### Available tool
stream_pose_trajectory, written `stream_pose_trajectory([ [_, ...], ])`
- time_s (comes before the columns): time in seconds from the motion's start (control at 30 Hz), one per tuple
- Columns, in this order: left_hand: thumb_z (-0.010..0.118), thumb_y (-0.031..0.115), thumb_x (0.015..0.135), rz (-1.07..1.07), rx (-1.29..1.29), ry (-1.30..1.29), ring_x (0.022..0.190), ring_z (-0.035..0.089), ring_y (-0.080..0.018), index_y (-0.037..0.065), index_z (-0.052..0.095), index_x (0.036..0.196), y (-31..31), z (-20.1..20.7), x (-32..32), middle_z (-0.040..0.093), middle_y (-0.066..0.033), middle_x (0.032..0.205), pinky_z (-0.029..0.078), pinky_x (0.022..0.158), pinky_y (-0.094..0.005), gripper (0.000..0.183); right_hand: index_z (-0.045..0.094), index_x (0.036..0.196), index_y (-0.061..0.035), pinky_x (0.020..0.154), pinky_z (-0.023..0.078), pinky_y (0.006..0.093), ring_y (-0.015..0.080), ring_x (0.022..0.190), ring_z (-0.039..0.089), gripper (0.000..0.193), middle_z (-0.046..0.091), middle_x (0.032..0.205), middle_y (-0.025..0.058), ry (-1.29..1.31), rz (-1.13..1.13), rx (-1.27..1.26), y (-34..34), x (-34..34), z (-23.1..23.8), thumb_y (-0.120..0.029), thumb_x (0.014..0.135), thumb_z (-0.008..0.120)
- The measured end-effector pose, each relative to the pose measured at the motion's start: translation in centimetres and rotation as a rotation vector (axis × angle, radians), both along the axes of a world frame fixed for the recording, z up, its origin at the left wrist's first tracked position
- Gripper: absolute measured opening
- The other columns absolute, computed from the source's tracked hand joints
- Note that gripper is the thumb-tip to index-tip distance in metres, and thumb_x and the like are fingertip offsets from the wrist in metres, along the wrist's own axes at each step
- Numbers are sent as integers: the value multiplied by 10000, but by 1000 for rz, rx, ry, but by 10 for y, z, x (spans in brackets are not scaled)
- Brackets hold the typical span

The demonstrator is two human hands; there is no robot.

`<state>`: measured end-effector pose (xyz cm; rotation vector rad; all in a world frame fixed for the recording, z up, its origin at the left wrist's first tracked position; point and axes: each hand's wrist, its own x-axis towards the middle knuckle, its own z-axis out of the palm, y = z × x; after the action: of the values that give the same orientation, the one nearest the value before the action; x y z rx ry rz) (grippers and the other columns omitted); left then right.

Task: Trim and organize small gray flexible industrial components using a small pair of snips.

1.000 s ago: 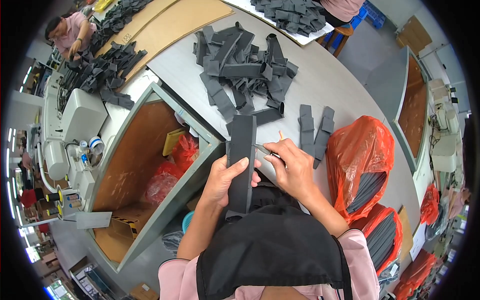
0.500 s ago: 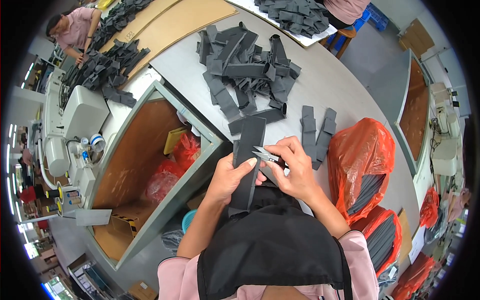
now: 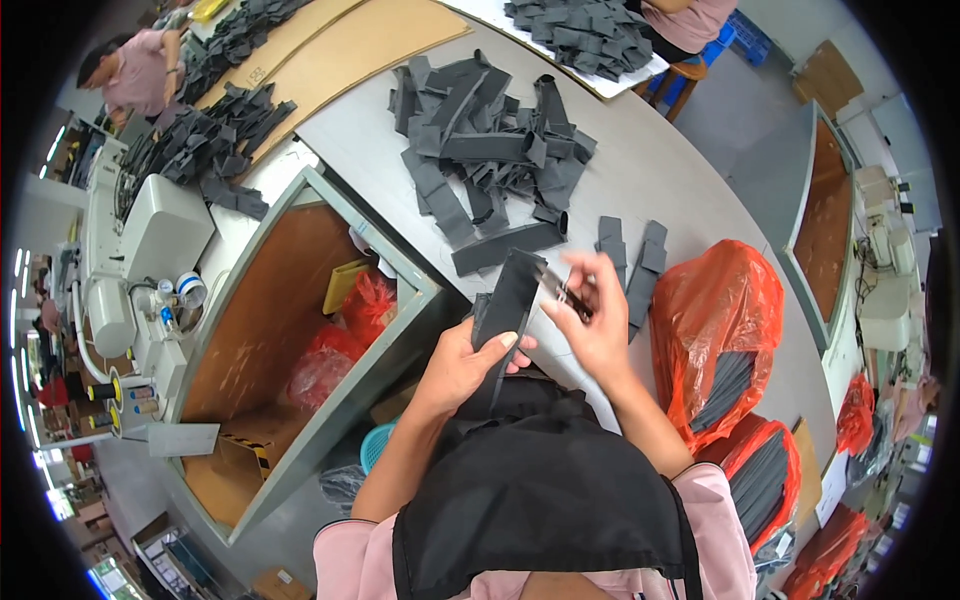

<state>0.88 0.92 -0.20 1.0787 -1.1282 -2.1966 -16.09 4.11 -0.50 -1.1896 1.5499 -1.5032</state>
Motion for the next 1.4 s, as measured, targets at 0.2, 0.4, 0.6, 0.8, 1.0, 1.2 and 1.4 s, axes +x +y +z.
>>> stream_pose_trajectory([
  [0.2, 548, 152, 900, -39, 115, 241, 919, 630, -249, 23, 237, 1356, 0, 13, -4, 568, -195, 1095, 529, 744, -345, 566, 550, 850, -55, 407, 302, 186, 26, 440, 381, 160, 498, 613, -33, -683, 267, 319, -12, -19, 2, -104, 773, 682],
  [0.4, 491, 208, 935, -129, 83, 306, 872, 635, -245, 69, 166, 1420, -8, 14, -8, 531, -194, 1140, 534, 707, -339, 601, 548, 900, -23, 448, 380, 214, 66, 524, 476, 190, 524, 701, 4, -276, 182, 203, -6, -7, 4, -104, 786, 677],
  [0.6, 397, 252, 972, -46, 36, 219, 719, 618, -175, 50, 286, 1387, -12, 25, -7, 570, -141, 1082, 520, 634, -284, 475, 612, 982, -76, 498, 425, 280, 191, 605, 528, 288, 520, 794, 62, 799, 72, -117, 7, -22, 32, -68, 706, 693],
  [0.8, 397, 236, 970, -174, 73, 228, 625, 604, -162, 39, 277, 1389, -15, 26, -5, 593, -142, 1029, 503, 591, -267, 479, 615, 964, -80, 509, 426, 295, 188, 594, 532, 252, 511, 792, 55, 784, 167, -99, 0, -25, 38, -89, 722, 682],
  [1.0, 431, 231, 951, -177, 50, 204, 593, 613, -183, 8, 356, 1324, -18, 27, -3, 609, -192, 972, 513, 550, -278, 440, 590, 1004, -41, 484, 376, 216, 70, 557, 446, 223, 505, 788, -13, -352, 244, 151, 1, -19, 13, -94, 796, 650],
  [1.2, 415, 177, 960, -231, 30, 180, 597, 606, -161, 20, 311, 1327, -19, 26, 7, 611, -158, 966, 501, 549, -257, 413, 591, 1013, -5, 549, 363, 179, 57, 651, 455, 226, 504, 818, 0, -185, 190, 81, 4, -10, 10, -40, 796, 642],
  [1.4, 430, 181, 957, -303, 90, 148, 592, 603, -163, 48, 246, 1359, -22, 28, 15, 608, -179, 960, 500, 543, -258, 462, 656, 964, -74, 555, 419, 280, 154, 639, 527, 258, 548, 785, 40, 525, 284, -108, 0, -46, 40, -84, 712, 710],
])
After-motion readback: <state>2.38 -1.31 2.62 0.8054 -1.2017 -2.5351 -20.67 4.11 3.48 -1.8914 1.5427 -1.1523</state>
